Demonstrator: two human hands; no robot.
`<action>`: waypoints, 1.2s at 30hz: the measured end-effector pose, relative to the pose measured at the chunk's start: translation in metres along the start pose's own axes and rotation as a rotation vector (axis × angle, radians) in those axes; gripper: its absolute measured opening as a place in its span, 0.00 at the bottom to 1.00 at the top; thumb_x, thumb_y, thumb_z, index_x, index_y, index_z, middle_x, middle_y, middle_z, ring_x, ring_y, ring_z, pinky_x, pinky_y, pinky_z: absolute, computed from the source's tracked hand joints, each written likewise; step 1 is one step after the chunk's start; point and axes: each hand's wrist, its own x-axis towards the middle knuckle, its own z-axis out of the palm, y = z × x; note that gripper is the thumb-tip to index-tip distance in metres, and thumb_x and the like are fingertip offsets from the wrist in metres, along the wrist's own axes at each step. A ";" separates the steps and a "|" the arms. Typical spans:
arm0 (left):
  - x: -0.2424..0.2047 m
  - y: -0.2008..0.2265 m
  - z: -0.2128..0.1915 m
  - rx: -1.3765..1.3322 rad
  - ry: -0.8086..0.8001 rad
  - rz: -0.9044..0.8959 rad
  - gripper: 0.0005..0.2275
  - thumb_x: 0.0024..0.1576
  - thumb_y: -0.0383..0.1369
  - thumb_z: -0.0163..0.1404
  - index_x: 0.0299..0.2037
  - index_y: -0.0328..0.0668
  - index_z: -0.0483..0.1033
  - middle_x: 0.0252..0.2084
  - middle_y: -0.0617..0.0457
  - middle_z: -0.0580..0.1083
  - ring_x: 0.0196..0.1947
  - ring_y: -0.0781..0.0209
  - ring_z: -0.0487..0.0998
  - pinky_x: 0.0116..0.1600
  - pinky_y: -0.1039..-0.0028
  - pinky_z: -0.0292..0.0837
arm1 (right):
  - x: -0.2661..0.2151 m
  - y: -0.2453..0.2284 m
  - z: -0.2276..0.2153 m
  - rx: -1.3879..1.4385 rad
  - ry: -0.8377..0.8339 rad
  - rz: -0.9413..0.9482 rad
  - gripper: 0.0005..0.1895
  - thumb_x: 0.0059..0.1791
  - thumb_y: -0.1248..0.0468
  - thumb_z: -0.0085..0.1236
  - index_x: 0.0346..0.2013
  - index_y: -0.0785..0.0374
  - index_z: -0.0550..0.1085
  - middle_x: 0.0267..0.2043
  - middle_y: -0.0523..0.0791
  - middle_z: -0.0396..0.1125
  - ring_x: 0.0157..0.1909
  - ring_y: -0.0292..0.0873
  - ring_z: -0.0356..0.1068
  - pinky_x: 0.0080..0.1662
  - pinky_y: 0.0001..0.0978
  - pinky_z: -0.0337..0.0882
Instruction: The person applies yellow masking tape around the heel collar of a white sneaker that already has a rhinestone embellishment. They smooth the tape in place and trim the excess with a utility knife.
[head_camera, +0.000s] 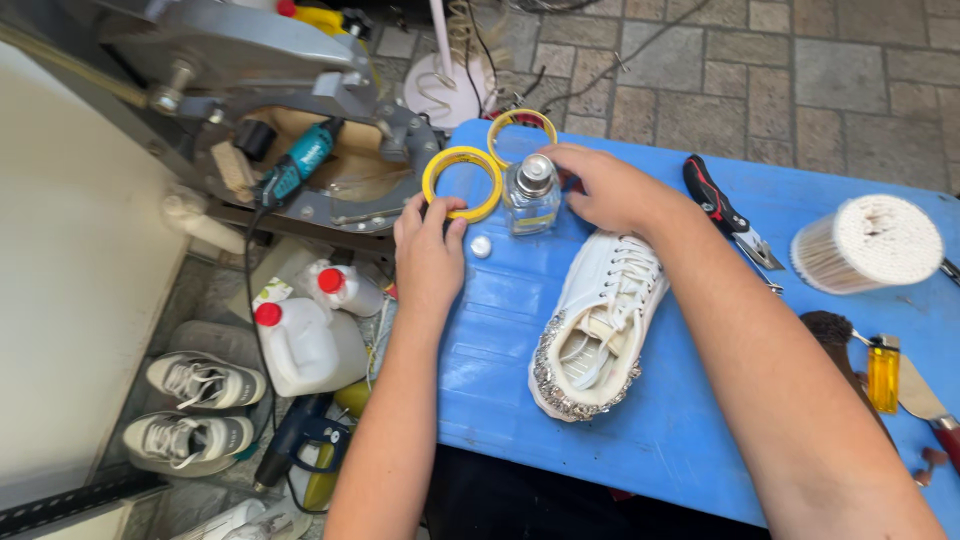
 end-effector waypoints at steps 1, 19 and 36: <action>0.001 -0.001 0.001 0.011 -0.016 0.023 0.13 0.58 0.32 0.55 0.53 0.50 0.77 0.61 0.41 0.68 0.60 0.37 0.68 0.61 0.55 0.65 | 0.001 0.005 0.002 -0.038 0.038 -0.063 0.28 0.42 0.78 0.53 0.57 0.63 0.70 0.55 0.52 0.69 0.57 0.54 0.69 0.57 0.40 0.69; -0.085 0.043 -0.030 -0.930 -0.055 -0.114 0.14 0.66 0.39 0.43 0.42 0.33 0.71 0.43 0.46 0.73 0.39 0.61 0.68 0.48 0.68 0.64 | -0.159 -0.038 -0.037 0.323 0.462 -0.051 0.13 0.54 0.62 0.57 0.50 0.66 0.70 0.41 0.46 0.66 0.45 0.45 0.65 0.51 0.38 0.66; -0.156 0.149 -0.003 -0.634 0.009 0.230 0.22 0.58 0.39 0.48 0.59 0.35 0.63 0.67 0.36 0.63 0.68 0.44 0.63 0.75 0.55 0.55 | -0.254 0.026 0.013 1.747 0.393 -0.119 0.26 0.50 0.62 0.67 0.60 0.68 0.69 0.38 0.40 0.62 0.43 0.39 0.64 0.52 0.36 0.69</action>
